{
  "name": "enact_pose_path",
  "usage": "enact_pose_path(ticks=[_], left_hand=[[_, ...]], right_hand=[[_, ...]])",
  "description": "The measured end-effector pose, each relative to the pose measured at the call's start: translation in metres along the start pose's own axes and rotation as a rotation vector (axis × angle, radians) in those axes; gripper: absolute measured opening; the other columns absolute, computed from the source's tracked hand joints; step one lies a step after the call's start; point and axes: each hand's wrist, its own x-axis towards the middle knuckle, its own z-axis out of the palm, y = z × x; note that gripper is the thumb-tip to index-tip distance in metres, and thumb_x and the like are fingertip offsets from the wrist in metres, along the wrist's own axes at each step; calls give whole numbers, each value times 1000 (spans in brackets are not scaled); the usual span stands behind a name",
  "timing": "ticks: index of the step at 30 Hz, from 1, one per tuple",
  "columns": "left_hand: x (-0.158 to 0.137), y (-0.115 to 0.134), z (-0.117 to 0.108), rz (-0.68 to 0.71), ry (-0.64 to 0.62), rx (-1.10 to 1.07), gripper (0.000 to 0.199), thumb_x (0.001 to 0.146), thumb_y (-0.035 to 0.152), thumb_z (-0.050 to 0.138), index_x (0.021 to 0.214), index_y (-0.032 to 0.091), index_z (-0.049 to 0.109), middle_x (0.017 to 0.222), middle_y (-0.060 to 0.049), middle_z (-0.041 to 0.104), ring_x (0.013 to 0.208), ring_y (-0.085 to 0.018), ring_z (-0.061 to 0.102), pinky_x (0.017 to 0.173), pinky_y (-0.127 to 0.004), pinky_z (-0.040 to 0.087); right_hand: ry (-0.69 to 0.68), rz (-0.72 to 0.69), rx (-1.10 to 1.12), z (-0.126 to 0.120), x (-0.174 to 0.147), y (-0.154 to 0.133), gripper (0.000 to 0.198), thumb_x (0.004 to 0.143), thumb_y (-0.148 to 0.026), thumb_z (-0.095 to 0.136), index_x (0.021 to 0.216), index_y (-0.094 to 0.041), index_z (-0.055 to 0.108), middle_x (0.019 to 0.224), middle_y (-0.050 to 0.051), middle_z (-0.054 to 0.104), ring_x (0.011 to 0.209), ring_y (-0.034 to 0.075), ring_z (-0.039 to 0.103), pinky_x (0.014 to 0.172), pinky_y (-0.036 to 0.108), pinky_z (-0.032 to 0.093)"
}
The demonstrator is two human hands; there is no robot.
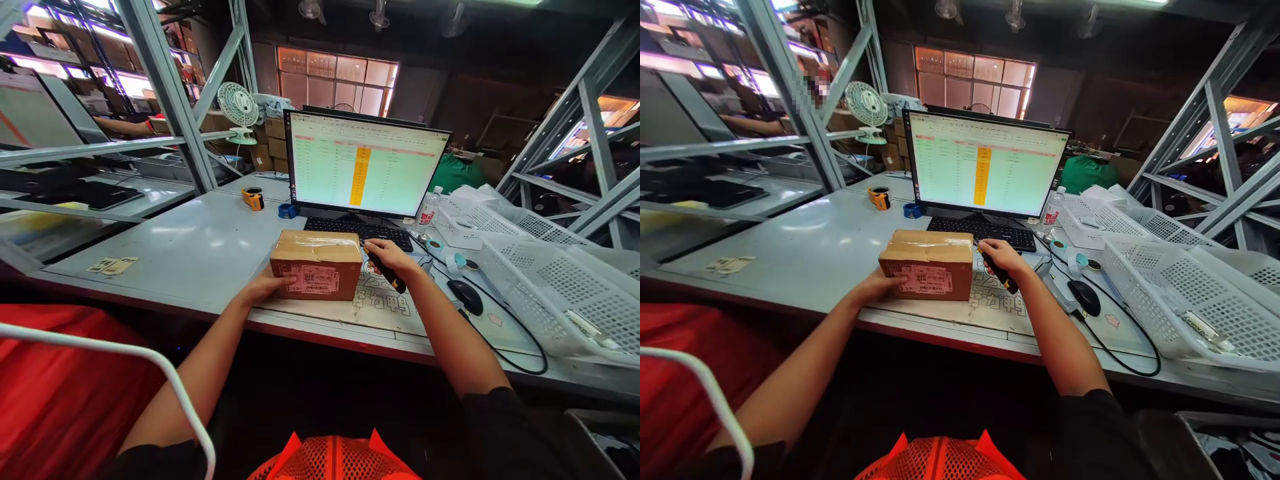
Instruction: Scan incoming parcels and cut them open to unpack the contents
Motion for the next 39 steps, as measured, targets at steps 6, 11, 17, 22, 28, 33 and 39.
enact_pose_path(ticks=[6,11,17,22,28,33,39], left_hand=[[3,-11,0,-100,19,-77,120,55,57,98,156,16,47,151,-20,58,147,-45,46,125,-58,38],[7,-18,-3,-79,9,-29,117,55,58,98,154,16,50,146,-20,62,144,-46,49,125,-60,37],[4,-19,0,-52,48,-38,102,61,57,95,146,16,55,143,-19,65,138,-45,56,119,-59,45],[3,-5,11,28,109,6,101,59,61,93,141,17,56,144,-19,62,137,-42,57,119,-58,45],[-82,-16,112,168,787,371,116,74,51,88,165,22,22,165,-22,33,153,-41,35,125,-63,32],[-145,-5,145,595,194,597,65,95,29,71,155,32,46,143,-10,62,133,-27,60,113,-43,52],[-74,14,66,434,688,399,128,65,47,99,165,34,20,172,-15,21,157,-38,30,128,-56,30]], right_hand=[[26,-9,8,8,-14,0,32,103,-41,60,126,-20,66,58,-3,56,46,13,54,42,20,47],[70,-37,-25,15,-28,-1,37,101,-42,62,129,-18,69,61,-3,55,49,12,53,42,21,47],[2,-81,22,27,-57,-4,59,92,-52,73,142,-21,66,70,-4,51,55,10,52,44,21,49],[5,-44,53,27,-79,1,70,90,-55,74,148,-18,62,65,-5,48,54,11,50,45,22,49],[213,2,79,2,-86,27,64,90,-51,72,145,-18,63,63,-5,54,50,11,50,44,23,48],[277,37,52,-18,-86,41,69,89,-57,72,143,-16,60,58,-5,55,47,13,51,43,23,46],[211,-10,33,-10,-65,26,51,92,-50,73,130,-17,67,61,-5,54,50,11,52,44,21,47]])
